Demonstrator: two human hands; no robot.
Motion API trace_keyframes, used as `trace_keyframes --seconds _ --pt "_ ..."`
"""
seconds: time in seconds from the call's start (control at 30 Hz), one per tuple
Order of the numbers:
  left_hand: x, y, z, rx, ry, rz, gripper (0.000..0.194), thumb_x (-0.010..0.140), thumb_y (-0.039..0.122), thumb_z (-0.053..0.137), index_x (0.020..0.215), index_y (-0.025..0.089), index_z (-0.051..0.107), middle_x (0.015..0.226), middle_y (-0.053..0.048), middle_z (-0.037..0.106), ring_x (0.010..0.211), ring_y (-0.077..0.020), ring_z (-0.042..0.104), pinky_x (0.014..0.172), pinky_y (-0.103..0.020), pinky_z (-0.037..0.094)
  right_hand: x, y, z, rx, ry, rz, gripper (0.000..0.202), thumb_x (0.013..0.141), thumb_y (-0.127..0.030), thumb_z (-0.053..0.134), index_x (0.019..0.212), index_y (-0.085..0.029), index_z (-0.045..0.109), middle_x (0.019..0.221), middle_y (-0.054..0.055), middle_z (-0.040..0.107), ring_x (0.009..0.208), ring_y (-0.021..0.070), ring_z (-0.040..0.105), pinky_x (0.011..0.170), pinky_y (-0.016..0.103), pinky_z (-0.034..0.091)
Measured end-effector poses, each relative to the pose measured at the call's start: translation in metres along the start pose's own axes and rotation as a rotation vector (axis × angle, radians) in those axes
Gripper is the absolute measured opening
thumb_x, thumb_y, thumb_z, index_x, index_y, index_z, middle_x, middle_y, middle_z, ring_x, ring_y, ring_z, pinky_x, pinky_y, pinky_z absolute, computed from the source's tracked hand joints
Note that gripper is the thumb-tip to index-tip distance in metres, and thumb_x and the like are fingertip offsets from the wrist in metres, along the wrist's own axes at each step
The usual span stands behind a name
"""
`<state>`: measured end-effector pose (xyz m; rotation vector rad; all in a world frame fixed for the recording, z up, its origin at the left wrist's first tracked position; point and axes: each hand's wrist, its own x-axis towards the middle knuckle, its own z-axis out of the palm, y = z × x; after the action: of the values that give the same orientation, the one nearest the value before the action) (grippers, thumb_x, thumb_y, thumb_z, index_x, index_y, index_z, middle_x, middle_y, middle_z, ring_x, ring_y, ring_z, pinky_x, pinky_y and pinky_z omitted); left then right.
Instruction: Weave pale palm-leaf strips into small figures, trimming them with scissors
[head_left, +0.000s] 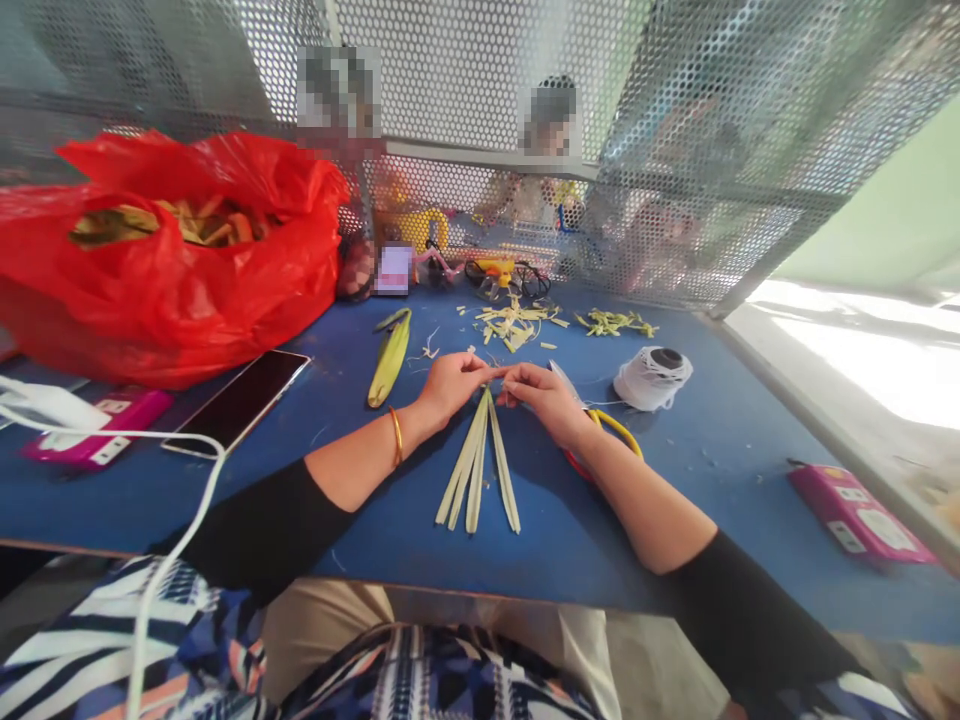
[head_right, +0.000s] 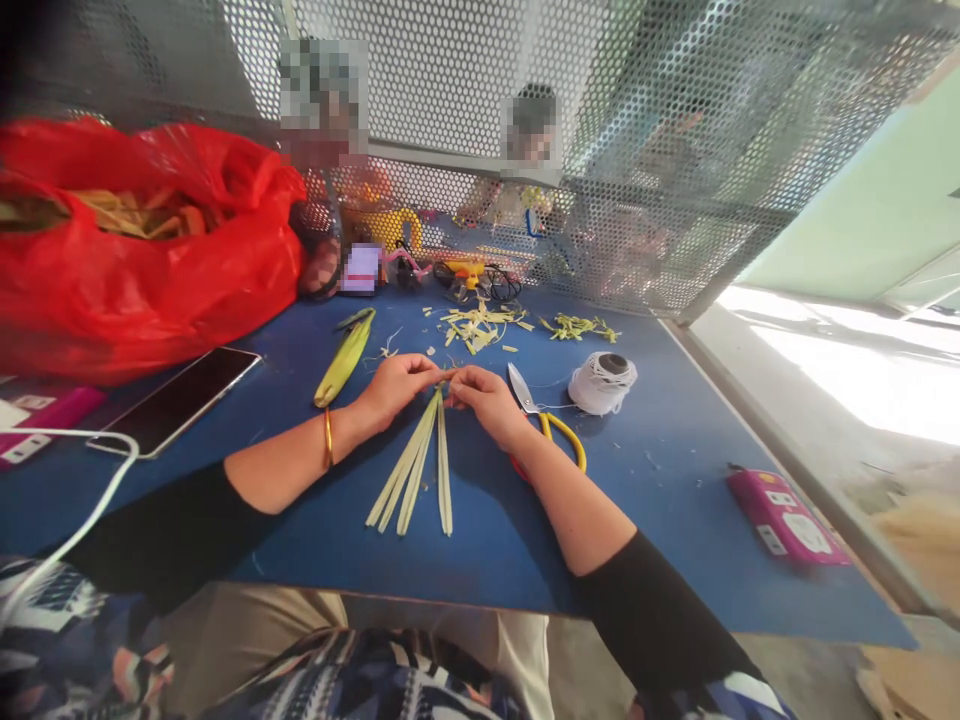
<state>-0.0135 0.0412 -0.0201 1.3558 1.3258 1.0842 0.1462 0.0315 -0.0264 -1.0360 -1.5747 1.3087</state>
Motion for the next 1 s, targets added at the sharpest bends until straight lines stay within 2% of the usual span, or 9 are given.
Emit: trace_keyframes --seconds 0.1,0.17,0.27,0.4,0.47,0.57,0.7,0.9,1.0 --pt "-0.001 0.001 0.001 0.123 0.009 0.173 0.016 0.070 0.013 0.068 0.056 0.018 0.062 0.060 0.003 0.060 0.063 -0.0115 0.053 0.065 -0.024 0.040 -0.002 0.000 0.003 0.047 -0.049 0.041 0.022 0.068 -0.036 0.070 0.067 -0.020 0.056 0.068 0.000 0.064 0.067 0.0131 0.058 0.068 0.028 0.047" --pt "-0.001 0.002 0.001 0.083 0.011 0.196 0.015 0.072 0.014 0.067 0.058 0.018 0.063 0.063 0.002 0.061 0.066 -0.0122 0.054 0.068 -0.024 0.041 -0.002 0.001 0.004 0.095 -0.041 0.041 0.024 0.067 -0.037 0.073 0.067 -0.019 0.057 0.069 -0.001 0.064 0.067 0.0128 0.058 0.069 0.028 0.046" --pt "-0.004 0.004 0.003 -0.191 -0.017 0.050 0.011 0.079 0.024 0.067 0.071 0.017 0.064 0.069 0.001 0.064 0.068 -0.0122 0.057 0.066 -0.024 0.044 -0.002 0.000 0.004 0.204 0.034 -0.013 0.026 0.065 -0.039 0.077 0.069 -0.019 0.061 0.069 -0.003 0.063 0.066 0.0113 0.058 0.071 0.028 0.046" --pt "-0.011 0.006 0.007 -0.485 -0.365 -0.272 0.025 0.078 0.037 0.074 0.081 0.013 0.064 0.074 -0.004 0.067 0.067 -0.0142 0.064 0.066 -0.027 0.050 -0.002 -0.004 0.001 0.316 0.083 -0.071 0.027 0.067 -0.041 0.077 0.069 -0.019 0.062 0.065 -0.003 0.062 0.063 0.0116 0.055 0.063 0.026 0.044" --pt "-0.013 0.008 0.007 -0.573 -0.423 -0.322 0.025 0.075 0.033 0.078 0.081 0.014 0.064 0.066 -0.001 0.063 0.058 -0.0124 0.061 0.064 -0.027 0.052 -0.003 -0.007 0.000 0.331 0.101 -0.088 0.025 0.066 -0.039 0.078 0.069 -0.019 0.063 0.066 -0.002 0.063 0.063 0.0117 0.054 0.062 0.026 0.044" --pt "-0.014 0.013 0.003 -0.603 -0.416 -0.313 0.016 0.077 0.025 0.076 0.083 0.013 0.066 0.057 0.004 0.052 0.046 -0.0070 0.050 0.053 -0.022 0.048 -0.005 -0.014 0.001 0.338 0.148 -0.128 0.022 0.064 -0.036 0.079 0.068 -0.019 0.065 0.073 0.000 0.067 0.070 0.0126 0.059 0.071 0.028 0.046" --pt "-0.012 0.023 -0.006 -0.574 -0.360 -0.289 0.008 0.080 0.018 0.071 0.082 0.011 0.068 0.054 0.006 0.045 0.039 -0.0018 0.035 0.037 -0.015 0.023 -0.008 -0.020 0.002 0.371 0.162 -0.151 0.021 0.065 -0.036 0.077 0.066 -0.019 0.065 0.075 0.001 0.068 0.074 0.0140 0.062 0.076 0.030 0.047" --pt "-0.011 0.027 -0.009 -0.495 -0.210 -0.245 0.013 0.078 0.016 0.070 0.068 0.013 0.063 0.044 0.010 0.031 0.036 -0.0008 0.021 0.038 -0.018 0.010 -0.009 -0.016 0.005 0.298 0.110 -0.146 0.023 0.066 -0.040 0.074 0.068 -0.019 0.063 0.077 0.001 0.066 0.074 0.0148 0.063 0.078 0.032 0.049" --pt "-0.012 0.029 -0.010 -0.413 -0.129 -0.212 0.023 0.076 0.016 0.070 0.059 0.015 0.055 0.040 0.011 0.029 0.036 -0.0016 0.020 0.039 -0.020 0.009 -0.009 -0.022 0.002 0.076 0.016 -0.151 0.024 0.072 -0.042 0.067 0.071 -0.019 0.061 0.082 0.003 0.066 0.073 0.0150 0.062 0.077 0.033 0.049"
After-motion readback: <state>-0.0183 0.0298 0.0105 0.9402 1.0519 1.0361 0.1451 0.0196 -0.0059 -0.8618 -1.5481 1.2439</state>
